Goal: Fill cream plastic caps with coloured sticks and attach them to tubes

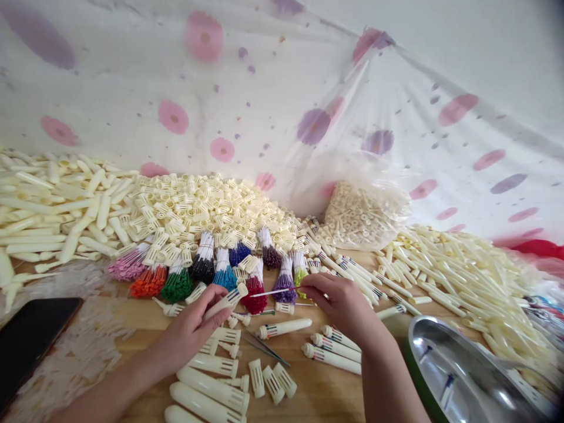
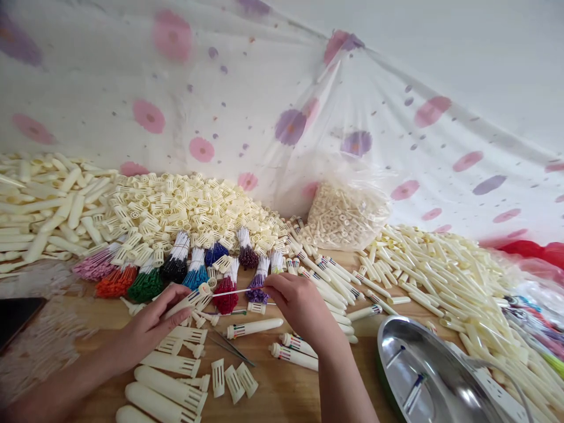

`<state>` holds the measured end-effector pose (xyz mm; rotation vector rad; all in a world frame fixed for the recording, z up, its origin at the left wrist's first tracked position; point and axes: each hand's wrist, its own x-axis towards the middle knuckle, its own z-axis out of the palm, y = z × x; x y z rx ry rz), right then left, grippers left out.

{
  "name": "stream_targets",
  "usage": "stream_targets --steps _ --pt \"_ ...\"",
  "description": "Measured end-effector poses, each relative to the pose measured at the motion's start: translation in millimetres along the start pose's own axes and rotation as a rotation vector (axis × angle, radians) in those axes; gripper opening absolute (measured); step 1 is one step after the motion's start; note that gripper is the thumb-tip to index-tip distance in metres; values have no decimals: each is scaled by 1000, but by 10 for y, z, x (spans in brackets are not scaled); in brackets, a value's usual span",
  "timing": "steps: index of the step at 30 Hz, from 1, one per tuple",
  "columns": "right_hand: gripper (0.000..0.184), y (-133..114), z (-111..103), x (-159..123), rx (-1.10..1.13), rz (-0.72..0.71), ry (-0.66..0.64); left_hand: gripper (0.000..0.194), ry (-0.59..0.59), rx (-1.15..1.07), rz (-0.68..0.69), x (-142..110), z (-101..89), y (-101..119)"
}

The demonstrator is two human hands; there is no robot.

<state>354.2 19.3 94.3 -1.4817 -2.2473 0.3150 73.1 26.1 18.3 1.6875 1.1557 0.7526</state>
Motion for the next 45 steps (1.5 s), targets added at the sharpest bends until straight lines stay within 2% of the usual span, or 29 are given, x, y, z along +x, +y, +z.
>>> stream_targets --steps 6,11,17,24,27,30,33,35,38,42,45 --pt "21 20 5 -20 -95 2 -42 25 -90 77 5 11 -7 -23" --pt "23 -57 68 -4 -165 -19 -127 25 -60 69 -13 -11 15 -17" --pt "27 -113 154 -3 -187 -88 -153 25 -21 73 6 -32 40 18" --pt "27 -203 196 -55 -191 -112 -163 22 -70 147 60 -37 55 3" --pt "25 -270 231 -45 -85 -121 -171 21 -75 140 83 -43 72 33" --pt "21 -336 344 -7 142 -94 -163 20 -81 96 94 -53 88 52" --pt "18 -385 542 29 569 97 -147 20 -74 43 72 -55 84 38" --pt "23 -407 670 43 861 247 -128 22 -52 29 38 -51 74 14" --pt "32 -429 767 56 1112 347 -134 24 -36 17 -15 -41 66 -25" --pt "33 -418 693 67 1145 356 -149 25 -43 -33 -38 -39 75 -55" --pt "21 -384 554 55 897 287 -140 24 -70 -76 -51 -47 71 -64"
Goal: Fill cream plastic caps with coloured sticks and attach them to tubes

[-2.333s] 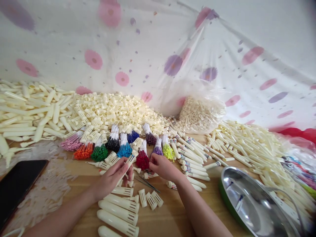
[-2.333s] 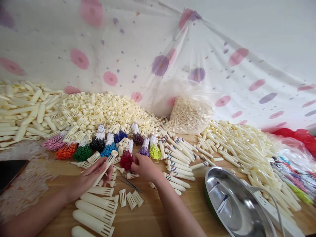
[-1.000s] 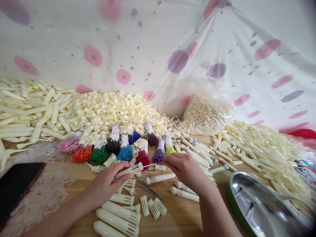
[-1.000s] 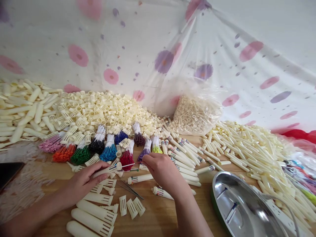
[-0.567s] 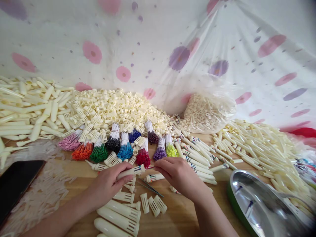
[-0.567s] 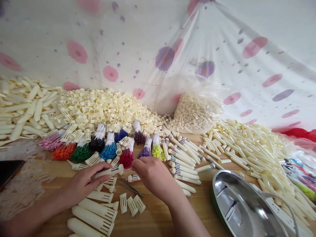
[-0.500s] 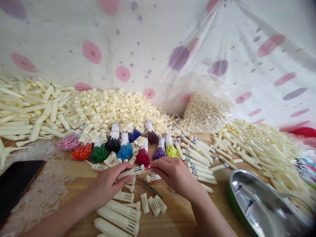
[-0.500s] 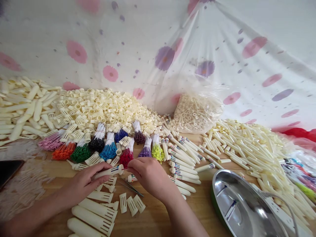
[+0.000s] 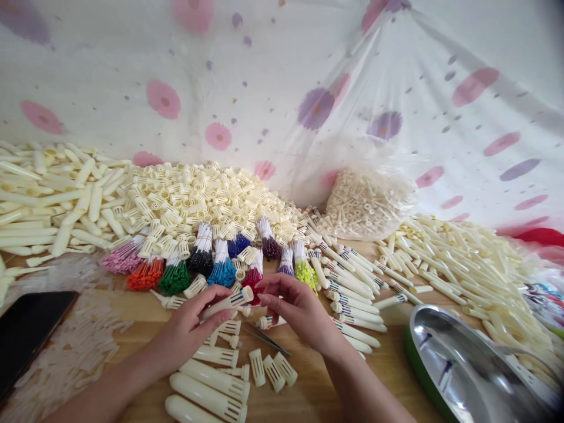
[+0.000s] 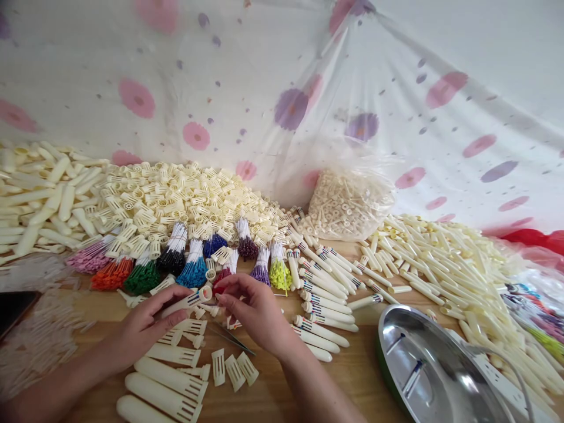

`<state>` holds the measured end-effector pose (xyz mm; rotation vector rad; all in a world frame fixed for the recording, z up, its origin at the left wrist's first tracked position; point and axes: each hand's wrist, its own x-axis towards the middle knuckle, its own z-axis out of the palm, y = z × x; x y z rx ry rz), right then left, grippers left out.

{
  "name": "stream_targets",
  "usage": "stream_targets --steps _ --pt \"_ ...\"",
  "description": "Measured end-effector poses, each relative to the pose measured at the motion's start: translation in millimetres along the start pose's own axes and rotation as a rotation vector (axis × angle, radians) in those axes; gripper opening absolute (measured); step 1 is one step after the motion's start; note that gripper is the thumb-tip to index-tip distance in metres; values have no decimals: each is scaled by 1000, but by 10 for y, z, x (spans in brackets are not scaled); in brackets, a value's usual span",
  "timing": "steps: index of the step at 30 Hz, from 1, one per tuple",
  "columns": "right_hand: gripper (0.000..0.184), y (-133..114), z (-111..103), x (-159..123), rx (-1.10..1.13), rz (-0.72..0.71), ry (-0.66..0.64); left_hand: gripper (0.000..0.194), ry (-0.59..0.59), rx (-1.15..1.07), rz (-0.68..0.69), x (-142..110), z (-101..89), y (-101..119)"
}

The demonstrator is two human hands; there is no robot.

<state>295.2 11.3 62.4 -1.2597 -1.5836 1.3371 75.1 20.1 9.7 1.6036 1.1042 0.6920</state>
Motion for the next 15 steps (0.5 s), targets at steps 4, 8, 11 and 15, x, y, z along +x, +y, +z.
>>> stream_targets --steps 4,8,11,15 --pt "11 -70 -30 -93 -846 26 -175 15 31 -41 54 -1 -21 -9" --pt "24 -25 170 -152 -1307 128 -378 15 71 -110 248 18 -35 -42" --pt "21 39 299 -146 -1347 134 -414 26 102 -135 293 28 -40 -87" --pt "19 86 307 -109 -1390 65 -415 28 116 -131 323 31 -46 -129"
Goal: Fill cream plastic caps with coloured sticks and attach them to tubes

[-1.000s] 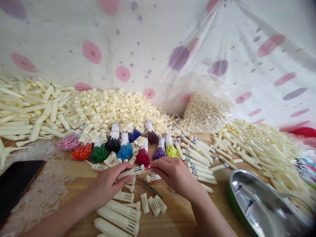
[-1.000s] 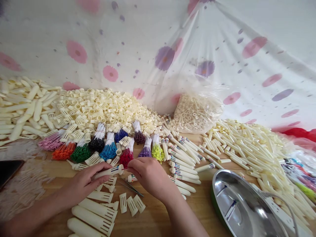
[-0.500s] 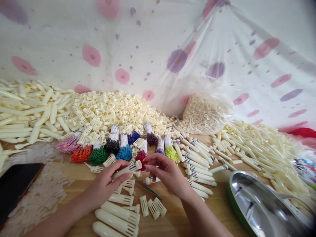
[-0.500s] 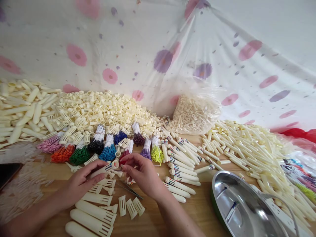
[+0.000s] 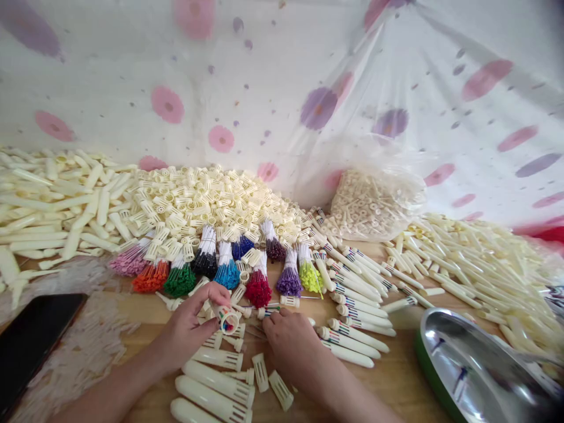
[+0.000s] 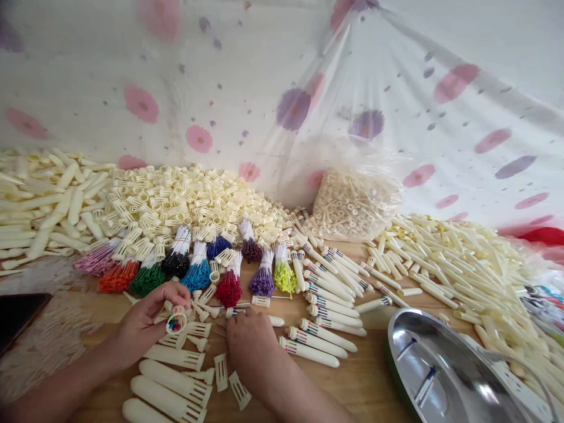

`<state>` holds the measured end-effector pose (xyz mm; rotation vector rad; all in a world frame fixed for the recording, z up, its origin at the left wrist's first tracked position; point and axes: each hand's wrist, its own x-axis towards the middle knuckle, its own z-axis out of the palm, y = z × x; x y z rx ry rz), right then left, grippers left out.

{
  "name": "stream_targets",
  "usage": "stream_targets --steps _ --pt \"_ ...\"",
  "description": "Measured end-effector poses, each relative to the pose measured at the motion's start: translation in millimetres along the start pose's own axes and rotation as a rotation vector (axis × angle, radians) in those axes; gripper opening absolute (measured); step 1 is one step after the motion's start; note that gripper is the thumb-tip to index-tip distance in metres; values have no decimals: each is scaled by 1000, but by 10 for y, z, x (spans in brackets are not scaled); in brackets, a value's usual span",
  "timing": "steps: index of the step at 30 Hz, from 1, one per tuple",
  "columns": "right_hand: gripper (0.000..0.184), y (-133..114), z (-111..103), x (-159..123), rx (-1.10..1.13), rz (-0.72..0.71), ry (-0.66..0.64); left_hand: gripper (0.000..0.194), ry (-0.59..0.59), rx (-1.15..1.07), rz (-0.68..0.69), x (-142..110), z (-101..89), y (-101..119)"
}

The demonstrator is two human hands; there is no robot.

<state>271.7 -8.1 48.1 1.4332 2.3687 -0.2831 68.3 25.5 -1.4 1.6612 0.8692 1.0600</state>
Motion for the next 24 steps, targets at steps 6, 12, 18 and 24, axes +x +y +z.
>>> stream_targets --steps 6,12,18,24 --pt "18 248 -86 -32 120 -63 104 32 13 75 3 5 3 46" --pt "24 523 -136 -120 364 -36 151 33 11 207 67 21 6 86" --pt "26 617 -56 3 569 -81 301 35 1 352 150 18 -2 90" --pt "18 538 -152 -59 609 -109 740 31 52 391 180 20 -4 74"
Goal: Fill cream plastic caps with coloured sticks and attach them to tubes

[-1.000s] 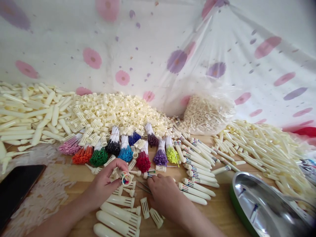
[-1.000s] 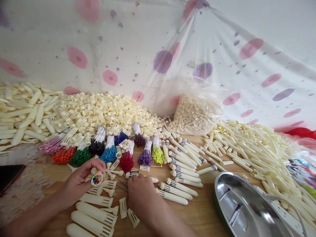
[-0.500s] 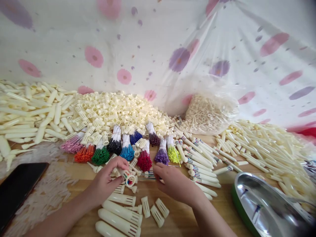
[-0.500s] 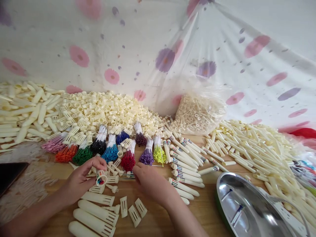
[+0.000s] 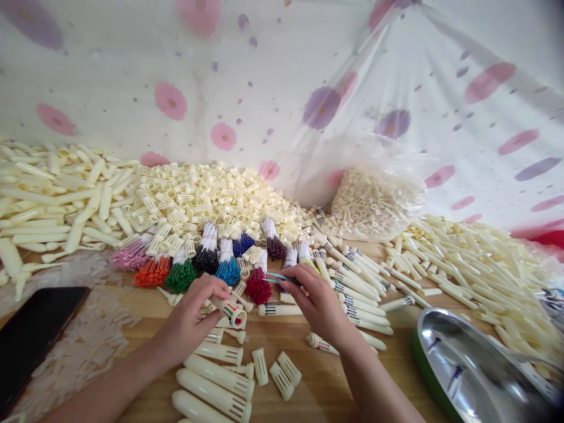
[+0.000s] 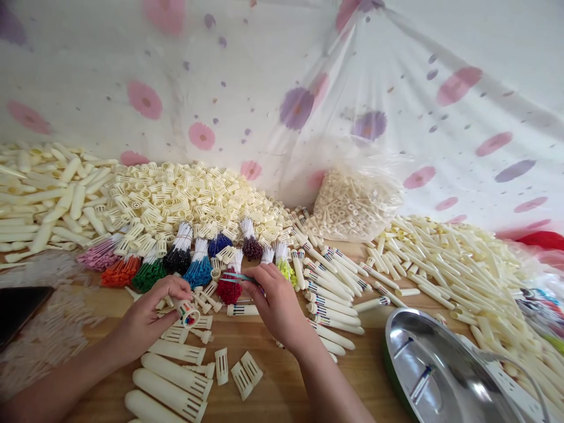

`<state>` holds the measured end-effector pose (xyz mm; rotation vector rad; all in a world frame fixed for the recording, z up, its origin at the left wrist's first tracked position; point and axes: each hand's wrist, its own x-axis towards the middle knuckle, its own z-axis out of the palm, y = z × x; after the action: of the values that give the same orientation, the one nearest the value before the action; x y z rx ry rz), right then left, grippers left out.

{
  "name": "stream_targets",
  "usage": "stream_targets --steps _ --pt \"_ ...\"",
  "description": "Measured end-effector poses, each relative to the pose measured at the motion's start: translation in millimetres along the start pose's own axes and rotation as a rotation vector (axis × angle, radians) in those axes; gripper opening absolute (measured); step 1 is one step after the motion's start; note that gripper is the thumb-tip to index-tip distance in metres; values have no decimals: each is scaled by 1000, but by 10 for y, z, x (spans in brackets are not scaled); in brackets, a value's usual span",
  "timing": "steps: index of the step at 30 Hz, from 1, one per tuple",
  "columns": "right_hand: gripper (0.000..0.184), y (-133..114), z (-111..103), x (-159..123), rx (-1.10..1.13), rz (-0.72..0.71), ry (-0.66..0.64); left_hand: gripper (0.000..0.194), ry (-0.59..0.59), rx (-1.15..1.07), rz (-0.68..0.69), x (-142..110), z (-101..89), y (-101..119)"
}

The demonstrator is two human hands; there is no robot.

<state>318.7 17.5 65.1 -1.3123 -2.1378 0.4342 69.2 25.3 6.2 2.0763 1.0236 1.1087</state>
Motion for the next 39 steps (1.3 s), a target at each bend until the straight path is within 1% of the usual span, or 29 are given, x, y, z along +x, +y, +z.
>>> stream_targets --steps 2,4,6,9,13,21,27,32,35,39 --pt "19 -115 -51 -37 -50 -113 53 29 3 -6 -33 4 7 -3" --pt "24 -216 -83 -67 -125 -184 29 26 0 -19 -72 10 15 -2" --pt "26 -277 -91 -80 -231 -217 -21 23 -2 -42 -102 16 19 1" --pt "26 -293 -84 -82 -340 -264 -74 19 -7 -80 -132 22 17 6" --pt "21 -284 -75 -99 -319 -317 -46 18 -21 -117 -192 21 14 3" --pt "17 -317 -17 -130 -288 -318 -71 18 -59 -152 -240 10 14 -7" --pt "22 -339 -25 -122 -327 -282 -170 17 -34 -106 -180 12 12 2" --pt "22 -319 -25 -126 -319 -295 -169 13 -27 -110 -189 27 15 6" --pt "19 -299 -40 -124 -314 -300 -151 17 -76 -109 -205 40 5 14" --pt "20 -290 -80 -109 -317 -313 -137 27 -175 -79 -159 42 -20 28"
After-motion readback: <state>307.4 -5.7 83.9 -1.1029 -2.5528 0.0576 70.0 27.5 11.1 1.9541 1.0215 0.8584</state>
